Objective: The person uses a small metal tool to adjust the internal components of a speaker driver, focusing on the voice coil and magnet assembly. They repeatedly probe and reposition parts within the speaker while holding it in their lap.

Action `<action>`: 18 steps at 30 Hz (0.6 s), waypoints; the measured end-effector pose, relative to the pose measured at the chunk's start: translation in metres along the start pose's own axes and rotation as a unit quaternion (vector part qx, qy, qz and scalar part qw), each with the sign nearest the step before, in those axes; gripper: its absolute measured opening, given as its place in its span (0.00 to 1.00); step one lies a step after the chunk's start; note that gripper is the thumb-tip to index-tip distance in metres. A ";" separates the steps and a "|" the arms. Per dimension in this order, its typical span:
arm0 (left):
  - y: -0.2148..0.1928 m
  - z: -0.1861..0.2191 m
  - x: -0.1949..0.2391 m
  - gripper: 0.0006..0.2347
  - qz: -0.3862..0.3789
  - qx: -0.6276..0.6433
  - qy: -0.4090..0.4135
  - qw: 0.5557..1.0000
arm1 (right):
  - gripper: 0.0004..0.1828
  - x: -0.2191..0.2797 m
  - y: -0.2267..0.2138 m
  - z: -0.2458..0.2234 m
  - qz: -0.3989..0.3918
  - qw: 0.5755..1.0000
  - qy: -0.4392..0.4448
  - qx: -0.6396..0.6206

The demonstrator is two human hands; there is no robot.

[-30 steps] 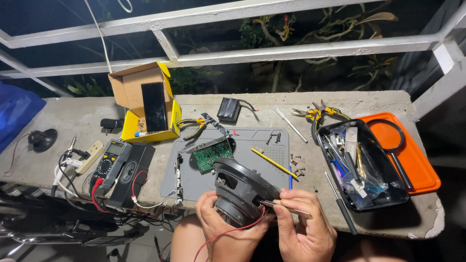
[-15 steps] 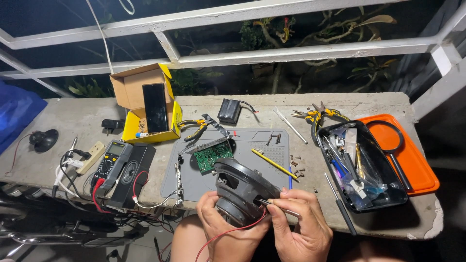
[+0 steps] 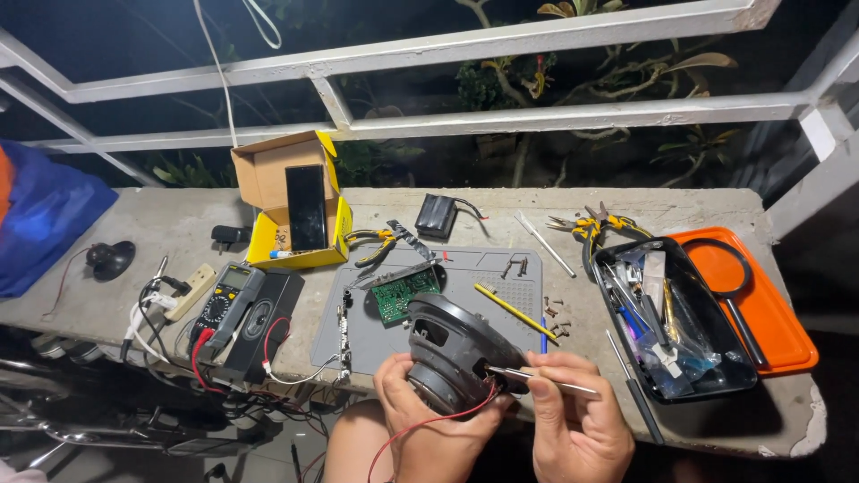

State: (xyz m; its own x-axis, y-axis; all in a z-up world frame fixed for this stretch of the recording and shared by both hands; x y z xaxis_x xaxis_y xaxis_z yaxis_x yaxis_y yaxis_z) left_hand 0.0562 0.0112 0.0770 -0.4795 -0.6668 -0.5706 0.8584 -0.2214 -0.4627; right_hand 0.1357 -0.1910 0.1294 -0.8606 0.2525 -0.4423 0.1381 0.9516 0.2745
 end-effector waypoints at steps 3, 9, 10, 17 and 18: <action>-0.001 0.004 -0.007 0.56 -0.013 -0.004 -0.018 1.000 | 0.07 0.000 -0.002 0.007 0.007 0.999 0.025 -0.019; 0.005 0.008 -0.018 0.52 -0.068 -0.010 -0.054 0.996 | 0.03 -0.012 0.002 0.018 -0.011 0.999 0.050 -0.008; 0.004 0.009 -0.020 0.52 -0.067 -0.010 -0.054 0.996 | 0.03 -0.013 0.002 0.019 -0.011 0.999 0.049 -0.009; 0.004 0.013 -0.024 0.53 -0.074 -0.005 -0.067 0.995 | 0.05 -0.016 0.004 0.029 -0.010 0.999 0.049 -0.009; 0.004 0.013 -0.023 0.52 -0.077 -0.001 -0.065 0.995 | 0.06 -0.016 0.005 0.028 -0.013 0.999 0.039 0.002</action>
State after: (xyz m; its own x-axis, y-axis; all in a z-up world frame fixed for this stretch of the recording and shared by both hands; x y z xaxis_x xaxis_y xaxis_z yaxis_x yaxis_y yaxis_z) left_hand 0.0731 0.0169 0.0971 -0.5774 -0.7118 -0.3998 0.7760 -0.3264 -0.5397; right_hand 0.1638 -0.1855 0.1140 -0.8994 0.2130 -0.3817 0.1165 0.9585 0.2603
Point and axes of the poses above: each hand's wrist, its own x-axis away from the middle knuckle, its own y-axis out of the palm, z = x × y, the point moved 9 cm from there along -x, towards the middle knuckle, and after that the axes turned 2 degrees about z, right-handed, at the moved point
